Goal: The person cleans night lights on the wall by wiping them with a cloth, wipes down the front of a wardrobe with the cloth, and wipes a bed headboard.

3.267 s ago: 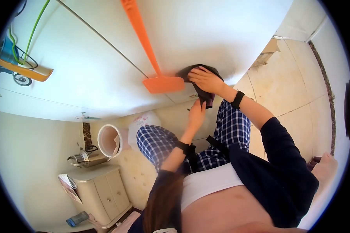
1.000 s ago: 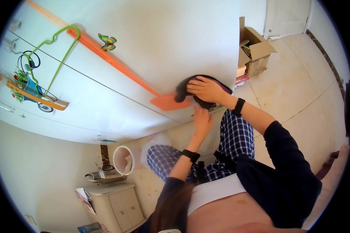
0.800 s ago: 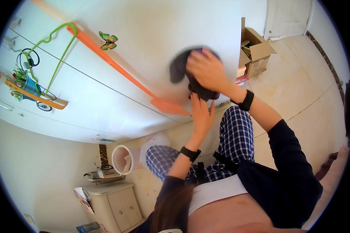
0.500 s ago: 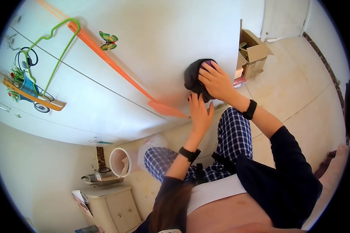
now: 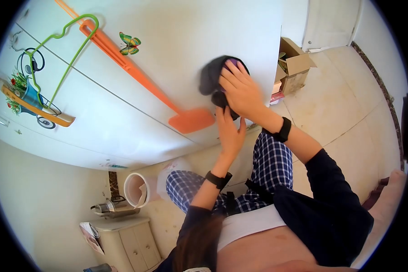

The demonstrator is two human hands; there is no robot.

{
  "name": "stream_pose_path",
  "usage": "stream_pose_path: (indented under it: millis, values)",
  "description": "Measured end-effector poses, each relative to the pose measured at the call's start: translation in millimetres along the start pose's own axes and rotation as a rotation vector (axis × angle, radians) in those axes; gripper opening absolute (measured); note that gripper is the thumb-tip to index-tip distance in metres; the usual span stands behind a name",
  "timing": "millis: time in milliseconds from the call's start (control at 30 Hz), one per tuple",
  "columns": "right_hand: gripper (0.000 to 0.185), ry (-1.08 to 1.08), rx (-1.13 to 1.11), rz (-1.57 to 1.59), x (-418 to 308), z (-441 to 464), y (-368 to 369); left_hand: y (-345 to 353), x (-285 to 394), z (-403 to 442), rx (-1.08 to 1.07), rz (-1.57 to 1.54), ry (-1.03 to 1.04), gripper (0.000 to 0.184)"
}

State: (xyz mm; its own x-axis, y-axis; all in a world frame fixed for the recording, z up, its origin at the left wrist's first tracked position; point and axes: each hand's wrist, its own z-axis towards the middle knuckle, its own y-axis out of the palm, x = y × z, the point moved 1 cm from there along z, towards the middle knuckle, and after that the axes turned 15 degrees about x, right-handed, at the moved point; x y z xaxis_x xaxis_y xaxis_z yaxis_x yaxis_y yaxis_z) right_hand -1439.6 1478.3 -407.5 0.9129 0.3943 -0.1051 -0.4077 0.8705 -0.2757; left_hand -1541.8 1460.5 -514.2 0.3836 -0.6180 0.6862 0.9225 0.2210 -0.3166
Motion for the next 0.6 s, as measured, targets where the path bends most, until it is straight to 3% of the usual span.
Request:
stream_pose_path:
  millis: [67,233,300,500,600]
  values:
    - [0.021,0.029,0.076,0.05,-7.5,11.9,3.4,-2.6,1.9,5.8,0.016,0.028,-0.001,0.051]
    - [0.024,0.084,-0.076,-0.078,32.3,-49.6,-4.6,-1.8,-5.7,-3.2,-0.068,0.302,0.304,0.053]
    - [0.025,0.078,-0.145,-0.039,35.2,-49.2,-9.6,0.0,-4.1,-6.9,-0.068,0.251,0.275,0.052]
    - [0.031,-0.146,0.131,-0.196,-5.8,39.7,31.1,-8.7,6.8,7.4,-0.066,0.11,0.131,0.047]
    - [0.03,-0.331,-0.002,-0.083,-14.9,22.3,54.8,-15.6,0.1,2.6,-0.121,0.136,0.128,0.045]
